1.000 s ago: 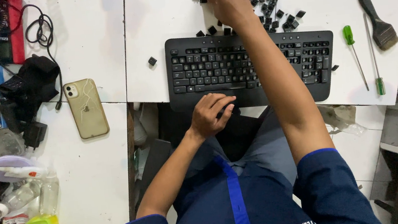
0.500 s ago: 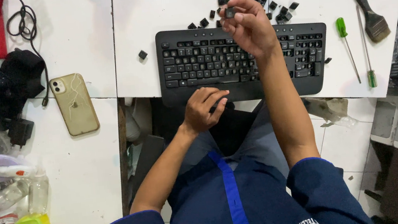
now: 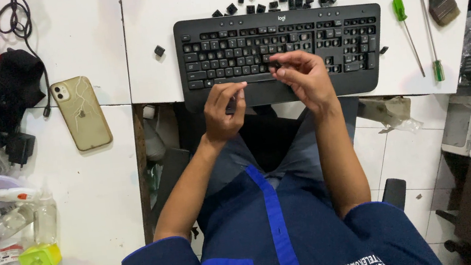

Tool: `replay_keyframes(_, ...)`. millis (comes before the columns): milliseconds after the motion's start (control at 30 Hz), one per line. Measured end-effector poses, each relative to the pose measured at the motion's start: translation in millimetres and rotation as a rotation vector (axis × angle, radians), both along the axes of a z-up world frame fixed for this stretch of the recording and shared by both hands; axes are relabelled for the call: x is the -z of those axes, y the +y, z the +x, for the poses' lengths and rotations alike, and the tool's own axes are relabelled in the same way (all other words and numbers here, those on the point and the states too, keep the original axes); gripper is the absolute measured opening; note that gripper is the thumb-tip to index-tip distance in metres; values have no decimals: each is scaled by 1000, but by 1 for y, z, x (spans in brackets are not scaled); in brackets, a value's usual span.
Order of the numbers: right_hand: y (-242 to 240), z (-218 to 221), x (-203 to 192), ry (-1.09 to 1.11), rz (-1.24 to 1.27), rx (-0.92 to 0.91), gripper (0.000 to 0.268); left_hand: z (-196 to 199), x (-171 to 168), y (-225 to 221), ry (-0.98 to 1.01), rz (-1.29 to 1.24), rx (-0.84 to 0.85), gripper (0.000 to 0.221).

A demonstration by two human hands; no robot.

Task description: Attaching individual keycaps to a computer keyboard base on a repair bench.

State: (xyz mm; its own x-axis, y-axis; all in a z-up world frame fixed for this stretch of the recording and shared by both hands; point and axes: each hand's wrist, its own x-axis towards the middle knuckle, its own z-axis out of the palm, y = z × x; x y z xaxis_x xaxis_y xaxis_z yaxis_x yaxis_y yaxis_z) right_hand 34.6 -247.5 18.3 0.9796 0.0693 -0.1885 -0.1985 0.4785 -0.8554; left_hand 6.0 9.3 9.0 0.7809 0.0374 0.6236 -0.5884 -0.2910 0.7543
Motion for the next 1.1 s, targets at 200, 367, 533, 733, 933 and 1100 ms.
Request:
replay_keyframes(200,9,-37,-29,21,-372,71,27,1,-12,-3,4,23,-12,29)
replay_keyframes(367,38,-59,-36,-66,-529,-26,32,-16,-9,-17,91,-53,98,23)
replay_keyframes(533,50,-69,-42,-67,-617,-22,28,-19,-7,-16,184,-79,137,21)
replay_keyframes(733,52,-72,-43,-423,-1026,79,34,-17,-5,-15,215,-87,122,17)
replay_keyframes(933,34,-40,-47,-578,-1162,9,36,-15,-5,-14,198,-71,101,18)
replay_keyframes(1100,22,2,-29,-577,-1280,-53,32,-14,3,-12,207,-77,89,21)
